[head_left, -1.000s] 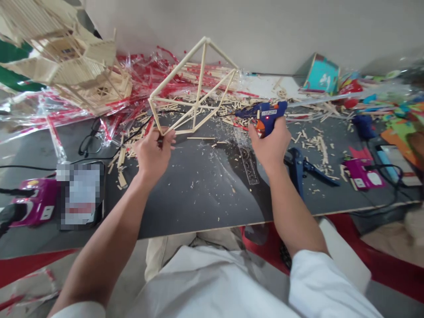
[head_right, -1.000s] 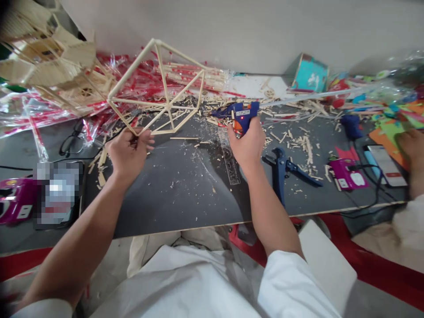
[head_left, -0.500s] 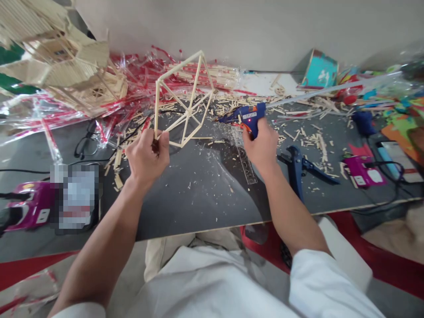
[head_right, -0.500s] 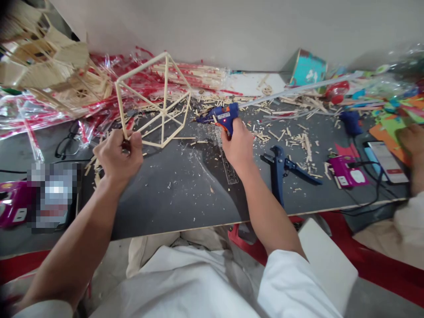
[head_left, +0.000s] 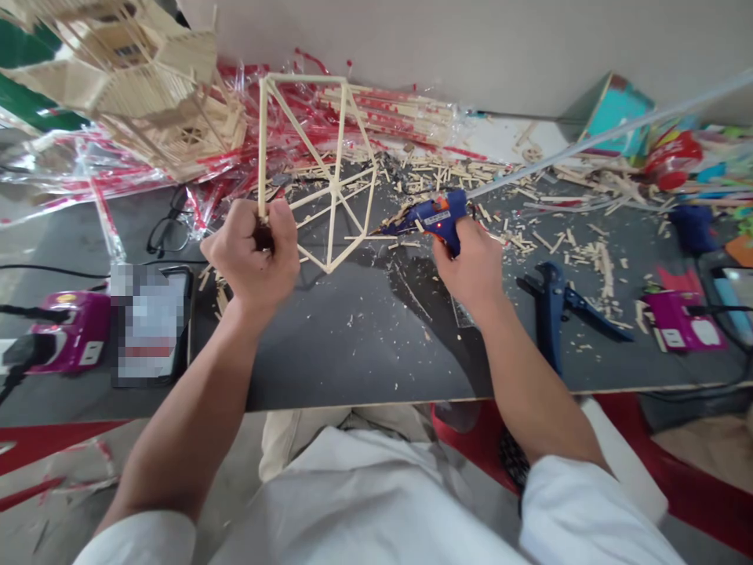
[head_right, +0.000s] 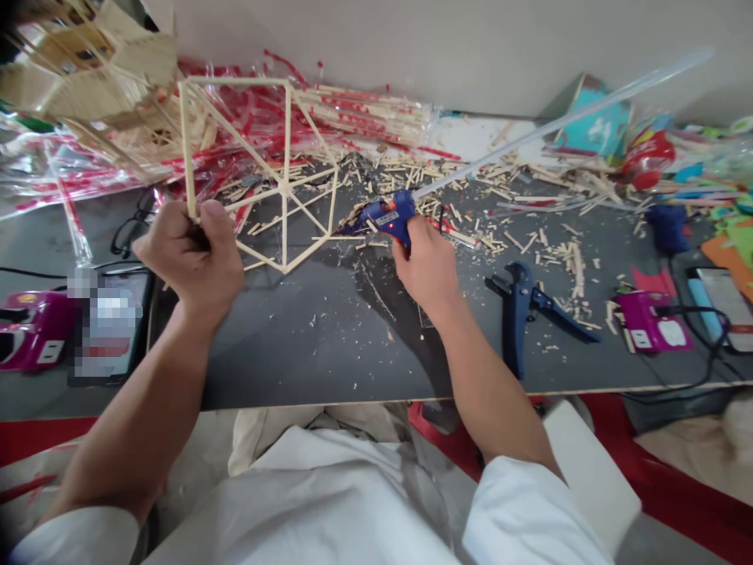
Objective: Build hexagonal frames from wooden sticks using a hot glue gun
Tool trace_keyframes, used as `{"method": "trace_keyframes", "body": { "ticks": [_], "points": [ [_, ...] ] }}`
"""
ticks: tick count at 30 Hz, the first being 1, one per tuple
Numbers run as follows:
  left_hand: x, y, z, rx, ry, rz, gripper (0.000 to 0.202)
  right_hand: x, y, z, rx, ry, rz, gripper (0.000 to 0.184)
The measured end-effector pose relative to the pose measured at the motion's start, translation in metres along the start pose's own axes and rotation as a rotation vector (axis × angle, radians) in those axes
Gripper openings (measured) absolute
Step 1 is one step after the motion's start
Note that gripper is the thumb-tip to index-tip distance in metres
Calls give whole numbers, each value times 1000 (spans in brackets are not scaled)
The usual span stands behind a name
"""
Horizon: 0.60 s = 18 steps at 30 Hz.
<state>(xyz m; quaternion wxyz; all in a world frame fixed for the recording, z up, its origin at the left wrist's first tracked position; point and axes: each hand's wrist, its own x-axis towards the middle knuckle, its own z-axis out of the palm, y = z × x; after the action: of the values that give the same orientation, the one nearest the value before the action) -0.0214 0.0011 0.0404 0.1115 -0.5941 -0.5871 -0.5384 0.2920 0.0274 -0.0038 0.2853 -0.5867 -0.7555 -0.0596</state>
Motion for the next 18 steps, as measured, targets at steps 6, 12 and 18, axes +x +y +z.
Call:
{"method": "trace_keyframes", "body": {
  "ticks": [6,12,18],
  "points": [
    [-2,5,0,41,-32,-8,42,0,-1,0,5,-37,-18,24],
    [-4,4,1,36,-20,-14,41,-1,0,2,-37,-44,-37,30],
    [-3,5,1,45,-38,-46,42,0,2,2,-37,-61,-49,29]
  ]
}}
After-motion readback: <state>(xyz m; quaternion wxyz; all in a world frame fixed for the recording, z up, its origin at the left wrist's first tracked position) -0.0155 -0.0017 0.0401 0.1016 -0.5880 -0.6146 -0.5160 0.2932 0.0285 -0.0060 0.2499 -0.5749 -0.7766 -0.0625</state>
